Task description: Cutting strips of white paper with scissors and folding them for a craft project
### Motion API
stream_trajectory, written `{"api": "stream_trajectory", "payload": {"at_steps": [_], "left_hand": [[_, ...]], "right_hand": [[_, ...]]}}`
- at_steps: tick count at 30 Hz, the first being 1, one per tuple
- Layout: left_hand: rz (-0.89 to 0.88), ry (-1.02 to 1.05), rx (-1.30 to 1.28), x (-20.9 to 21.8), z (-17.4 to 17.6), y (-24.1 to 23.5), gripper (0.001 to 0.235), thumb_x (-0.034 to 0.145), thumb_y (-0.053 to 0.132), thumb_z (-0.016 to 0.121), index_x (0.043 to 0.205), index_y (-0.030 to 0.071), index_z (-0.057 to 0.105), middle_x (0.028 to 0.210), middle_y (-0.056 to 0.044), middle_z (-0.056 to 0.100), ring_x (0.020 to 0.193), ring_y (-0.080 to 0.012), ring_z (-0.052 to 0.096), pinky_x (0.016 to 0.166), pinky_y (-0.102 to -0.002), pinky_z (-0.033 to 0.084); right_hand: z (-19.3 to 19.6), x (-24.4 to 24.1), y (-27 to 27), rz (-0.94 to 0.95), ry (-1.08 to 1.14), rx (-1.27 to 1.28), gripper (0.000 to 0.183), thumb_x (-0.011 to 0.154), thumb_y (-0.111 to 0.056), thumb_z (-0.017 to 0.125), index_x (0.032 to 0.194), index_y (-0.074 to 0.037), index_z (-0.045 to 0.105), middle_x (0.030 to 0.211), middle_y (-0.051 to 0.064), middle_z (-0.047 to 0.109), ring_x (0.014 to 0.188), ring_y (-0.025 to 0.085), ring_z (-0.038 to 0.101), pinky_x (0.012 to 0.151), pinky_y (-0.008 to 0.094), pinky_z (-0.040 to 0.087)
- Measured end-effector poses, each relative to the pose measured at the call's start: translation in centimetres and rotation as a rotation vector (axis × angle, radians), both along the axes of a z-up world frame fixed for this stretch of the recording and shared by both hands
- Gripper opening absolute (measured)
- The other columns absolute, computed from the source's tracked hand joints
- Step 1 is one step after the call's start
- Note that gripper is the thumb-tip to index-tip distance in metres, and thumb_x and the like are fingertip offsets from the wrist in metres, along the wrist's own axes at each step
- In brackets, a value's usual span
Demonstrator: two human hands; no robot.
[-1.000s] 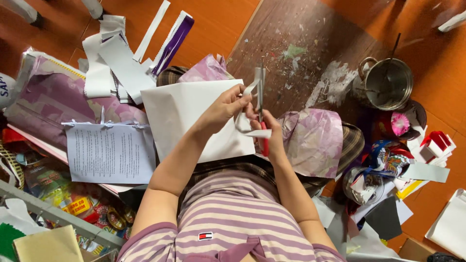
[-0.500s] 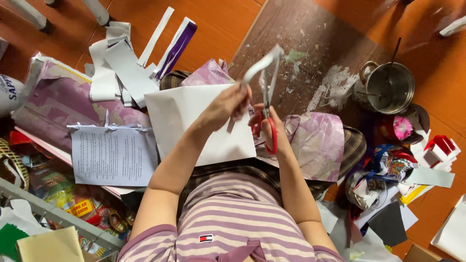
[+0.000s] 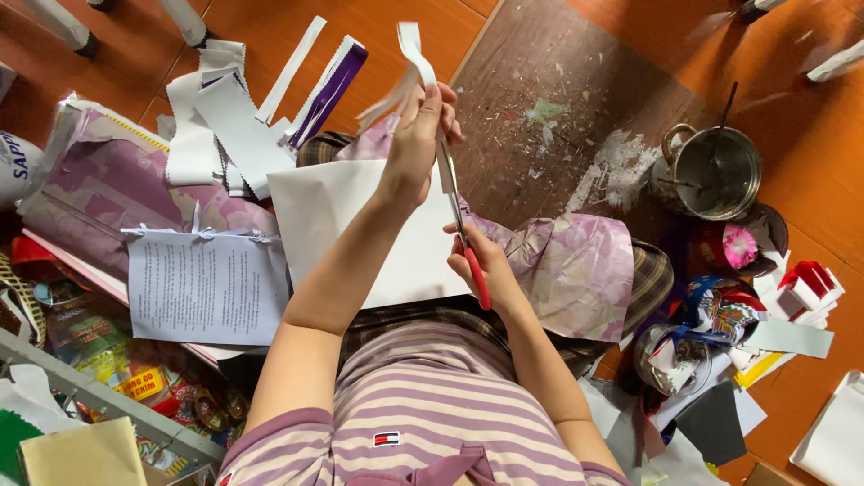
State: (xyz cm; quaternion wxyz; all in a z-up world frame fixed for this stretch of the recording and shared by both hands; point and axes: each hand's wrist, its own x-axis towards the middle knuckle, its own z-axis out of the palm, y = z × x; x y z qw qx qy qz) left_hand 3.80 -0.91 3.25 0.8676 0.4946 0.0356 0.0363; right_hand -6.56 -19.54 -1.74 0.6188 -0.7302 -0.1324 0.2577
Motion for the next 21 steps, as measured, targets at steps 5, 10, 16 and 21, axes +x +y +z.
{"api": "stream_trajectory", "payload": {"at_steps": [5,10,16,21], "left_hand": [[0.125,0.037,0.029,0.1,-0.1,-0.3,0.033,0.107,0.040,0.036,0.104,0.011,0.052,0.076,0.001,0.048,0.068,-0.0080,0.048,0.066,-0.025,0.042],[0.176,0.035,-0.006,0.0,-0.4,-0.5,0.033,0.107,0.040,0.039,0.101,0.011,0.053,0.076,0.002,0.047,0.065,-0.0066,0.047,0.061,-0.023,0.041],[0.204,0.075,-0.027,0.0,-0.1,-0.8,0.030,0.108,0.036,0.038,0.093,0.012,0.049,0.074,0.002,0.047,0.059,-0.0060,0.042,0.052,-0.022,0.038],[0.158,0.046,0.007,-0.6,0.2,-1.5,0.039,0.104,0.047,0.037,0.094,0.012,0.050,0.072,0.002,0.047,0.058,-0.0062,0.043,0.052,-0.022,0.041]], "right_hand": [[-0.3,0.1,0.7,-0.044,-0.105,-0.044,0.035,0.089,-0.011,0.072,0.123,-0.009,0.063,0.076,-0.001,0.056,0.067,0.011,0.051,0.063,0.024,0.041],[-0.5,0.0,1.2,-0.088,-0.138,-0.078,0.030,0.087,-0.013,0.074,0.115,-0.008,0.064,0.072,-0.002,0.053,0.064,0.011,0.048,0.061,0.024,0.039],[-0.1,-0.3,1.3,-0.132,-0.287,-0.137,0.022,0.089,-0.019,0.078,0.099,-0.005,0.064,0.059,-0.002,0.056,0.050,0.010,0.047,0.049,0.024,0.036],[-0.2,0.3,1.2,-0.118,-0.167,-0.132,0.036,0.082,-0.026,0.083,0.106,-0.007,0.064,0.065,-0.002,0.055,0.057,0.011,0.048,0.056,0.025,0.037]]}}
